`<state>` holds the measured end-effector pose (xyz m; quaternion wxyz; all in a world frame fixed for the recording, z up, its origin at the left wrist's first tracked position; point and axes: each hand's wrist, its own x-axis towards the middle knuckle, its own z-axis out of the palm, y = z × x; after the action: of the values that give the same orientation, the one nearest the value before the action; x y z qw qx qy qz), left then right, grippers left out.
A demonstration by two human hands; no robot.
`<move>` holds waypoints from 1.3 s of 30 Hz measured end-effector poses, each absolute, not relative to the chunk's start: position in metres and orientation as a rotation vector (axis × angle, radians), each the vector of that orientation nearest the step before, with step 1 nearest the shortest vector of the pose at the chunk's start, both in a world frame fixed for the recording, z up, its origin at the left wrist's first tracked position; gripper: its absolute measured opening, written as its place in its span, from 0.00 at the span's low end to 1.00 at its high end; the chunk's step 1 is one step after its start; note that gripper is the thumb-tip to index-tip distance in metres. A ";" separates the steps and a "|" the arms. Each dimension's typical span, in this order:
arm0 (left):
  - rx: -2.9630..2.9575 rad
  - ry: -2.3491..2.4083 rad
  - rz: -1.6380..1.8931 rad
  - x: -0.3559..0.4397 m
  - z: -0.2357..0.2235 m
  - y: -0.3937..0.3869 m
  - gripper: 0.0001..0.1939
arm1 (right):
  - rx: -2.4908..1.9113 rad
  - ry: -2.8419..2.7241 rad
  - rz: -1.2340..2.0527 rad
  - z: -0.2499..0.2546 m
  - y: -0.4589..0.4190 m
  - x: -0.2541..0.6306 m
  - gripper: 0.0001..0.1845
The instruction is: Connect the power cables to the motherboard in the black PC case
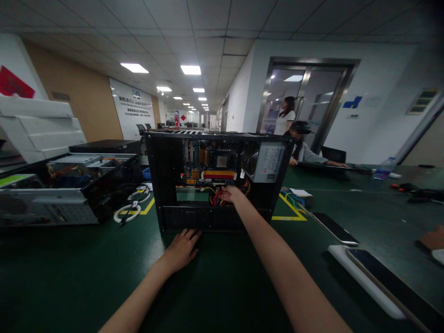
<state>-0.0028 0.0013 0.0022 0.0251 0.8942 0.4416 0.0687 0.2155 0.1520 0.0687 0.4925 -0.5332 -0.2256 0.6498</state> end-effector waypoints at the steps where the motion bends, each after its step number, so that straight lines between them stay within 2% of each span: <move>1: 2.768 1.364 0.214 -0.003 0.002 0.001 0.26 | -1.324 -0.542 1.554 0.069 0.152 0.215 0.06; 24: 2.771 1.353 0.226 -0.004 0.001 0.001 0.26 | -1.341 -0.504 1.597 0.075 0.147 0.216 0.07; 31: 2.770 1.357 0.230 -0.004 0.001 0.002 0.27 | -1.346 -0.621 1.627 0.077 0.141 0.218 0.02; 34: 2.752 1.359 0.224 -0.003 0.003 0.001 0.27 | -1.388 -0.639 1.514 0.077 0.138 0.218 0.01; 39: 2.733 1.359 0.212 -0.004 0.003 0.002 0.27 | -1.480 -0.723 1.014 0.073 0.140 0.217 0.04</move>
<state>-0.0036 0.0017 0.0031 0.0409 0.8925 0.4439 0.0691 0.2174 0.1398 0.0734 0.5678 -0.6298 -0.3077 0.4317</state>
